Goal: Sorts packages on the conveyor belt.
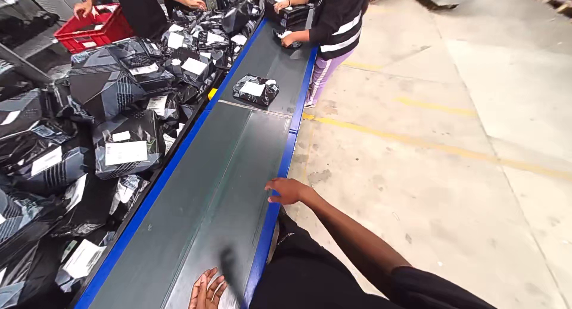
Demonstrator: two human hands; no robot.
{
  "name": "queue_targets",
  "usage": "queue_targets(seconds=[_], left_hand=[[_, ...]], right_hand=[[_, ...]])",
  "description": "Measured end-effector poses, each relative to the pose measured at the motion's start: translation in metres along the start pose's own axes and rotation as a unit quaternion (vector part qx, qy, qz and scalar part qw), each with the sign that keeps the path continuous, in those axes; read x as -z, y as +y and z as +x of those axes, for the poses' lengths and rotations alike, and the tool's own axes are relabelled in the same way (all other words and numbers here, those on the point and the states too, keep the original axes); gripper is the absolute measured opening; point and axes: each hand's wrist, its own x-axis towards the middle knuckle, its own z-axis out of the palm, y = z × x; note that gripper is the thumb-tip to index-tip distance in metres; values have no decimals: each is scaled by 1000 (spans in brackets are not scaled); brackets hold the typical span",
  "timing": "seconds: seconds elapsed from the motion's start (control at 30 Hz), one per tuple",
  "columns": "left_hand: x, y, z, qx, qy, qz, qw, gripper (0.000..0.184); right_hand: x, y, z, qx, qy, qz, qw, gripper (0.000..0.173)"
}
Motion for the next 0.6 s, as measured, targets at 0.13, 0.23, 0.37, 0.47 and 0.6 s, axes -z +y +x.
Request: queue_targets(seconds=[0.13,0.23,0.37,0.47,0.6], left_hand=[[-42,1,12,-8,27,-17,999,35],[-85,2,27,-11,30,-33,999,34],[-150,7,42,-21,61,-4,998,32],[-188,10,58,-40,63,29,997,32],[-218,7,82,-40,52,-12,998,35]], right_hand=[[74,50,65,16,108,16,994,52],[132,93,134,14,200,42,979,58],[171,136,227,-45,252,5,967,68],[157,144,260,-56,190,-79,977,70],[120,90,239,22,126,-142,982,32]])
